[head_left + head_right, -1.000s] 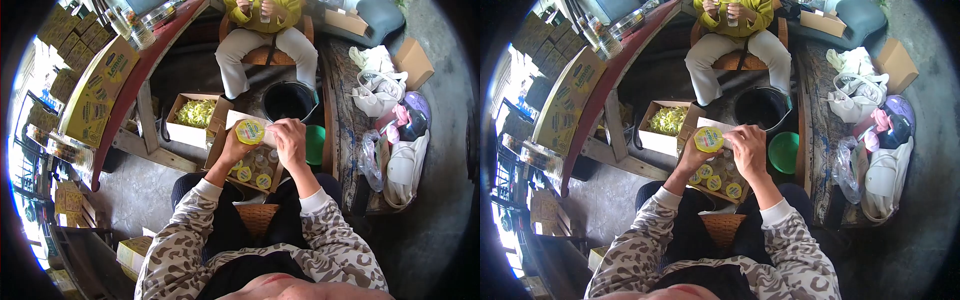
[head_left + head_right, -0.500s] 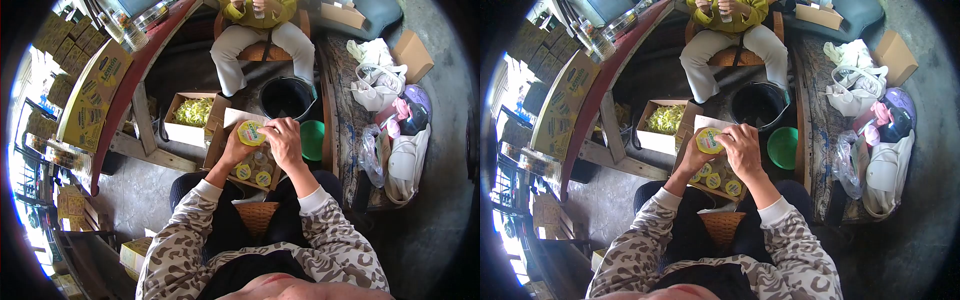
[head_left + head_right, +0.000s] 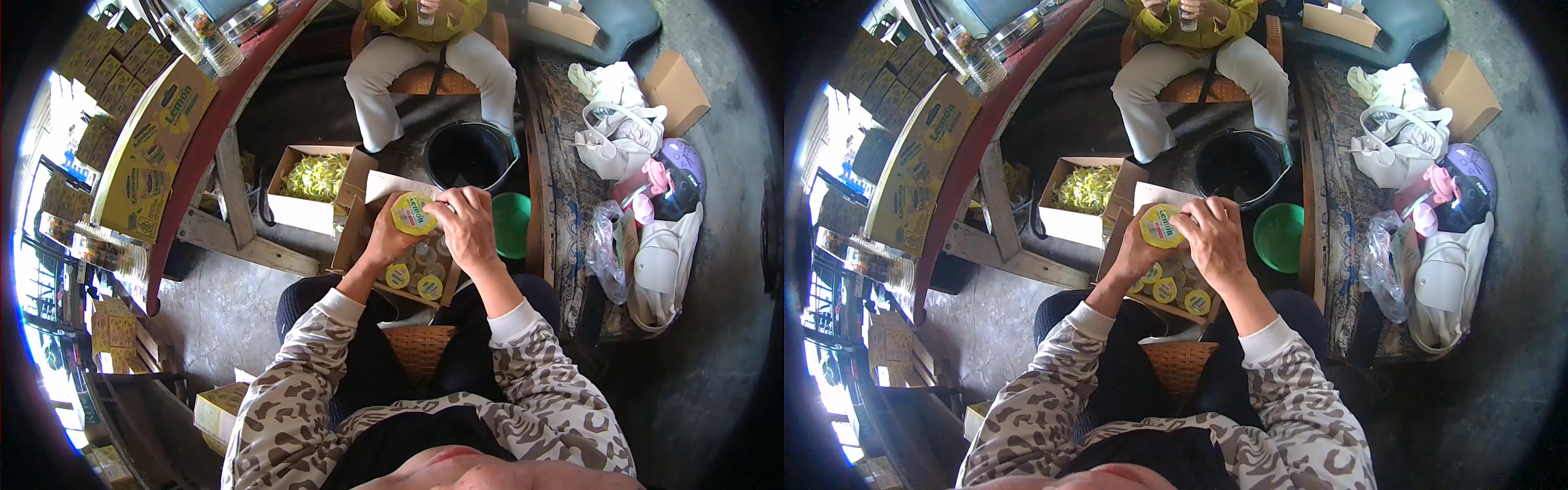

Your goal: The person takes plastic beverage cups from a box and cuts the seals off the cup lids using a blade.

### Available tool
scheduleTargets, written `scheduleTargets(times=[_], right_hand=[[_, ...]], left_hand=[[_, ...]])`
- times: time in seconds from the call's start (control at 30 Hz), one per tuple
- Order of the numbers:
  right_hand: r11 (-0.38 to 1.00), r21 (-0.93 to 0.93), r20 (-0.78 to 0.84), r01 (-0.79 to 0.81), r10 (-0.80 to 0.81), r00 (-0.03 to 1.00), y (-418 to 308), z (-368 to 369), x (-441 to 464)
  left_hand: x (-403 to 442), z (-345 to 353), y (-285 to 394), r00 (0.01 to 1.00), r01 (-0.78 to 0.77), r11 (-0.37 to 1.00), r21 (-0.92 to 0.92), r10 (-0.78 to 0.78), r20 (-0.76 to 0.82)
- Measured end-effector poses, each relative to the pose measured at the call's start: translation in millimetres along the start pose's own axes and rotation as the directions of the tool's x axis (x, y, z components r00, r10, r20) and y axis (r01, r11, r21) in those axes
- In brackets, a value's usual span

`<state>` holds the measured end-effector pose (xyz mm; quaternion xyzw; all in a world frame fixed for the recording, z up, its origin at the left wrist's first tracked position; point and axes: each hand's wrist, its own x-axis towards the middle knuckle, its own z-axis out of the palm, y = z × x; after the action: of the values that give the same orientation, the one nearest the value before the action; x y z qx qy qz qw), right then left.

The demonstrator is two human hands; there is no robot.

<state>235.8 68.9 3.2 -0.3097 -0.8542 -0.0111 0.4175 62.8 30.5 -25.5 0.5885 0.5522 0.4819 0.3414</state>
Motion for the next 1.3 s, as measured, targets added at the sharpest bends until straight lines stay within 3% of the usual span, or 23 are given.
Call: scheduleTargets(times=[0.37, 0.53, 0.77, 0.93, 1.03, 1.3], right_hand=[[0.999, -0.028, 0.032, -0.037, 0.038, 0.999, 3, -1, 1], [0.997, -0.049, 0.070, -0.064, 0.067, 0.995, 8, 1, -1], [0.996, -0.055, 0.011, -0.077, 0.078, 0.997, 14, -7, 3], [0.991, -0.004, 0.027, -0.137, 0.137, 0.990, 16, -9, 5], [0.977, 0.084, -0.043, -0.194, 0.198, 0.979, 16, -13, 7], [0.971, 0.108, -0.073, -0.215, 0.224, 0.972, -13, -11, 13]], left_hand=[[1, 1, -3, 0.999, 0.037, 0.991, -0.126, -0.037, 0.006], [2, 0, -2, 0.999, 0.052, 0.995, -0.089, -0.051, 0.014], [3, -1, -5, 0.997, 0.069, 0.983, -0.169, -0.071, -0.008], [4, -3, 0, 0.997, -0.003, 0.979, -0.201, -0.013, -0.077], [4, -4, -4, 0.993, -0.024, 0.973, -0.229, -0.004, -0.121], [0, -2, 7, 0.977, -0.092, 0.964, -0.248, 0.040, -0.208]])
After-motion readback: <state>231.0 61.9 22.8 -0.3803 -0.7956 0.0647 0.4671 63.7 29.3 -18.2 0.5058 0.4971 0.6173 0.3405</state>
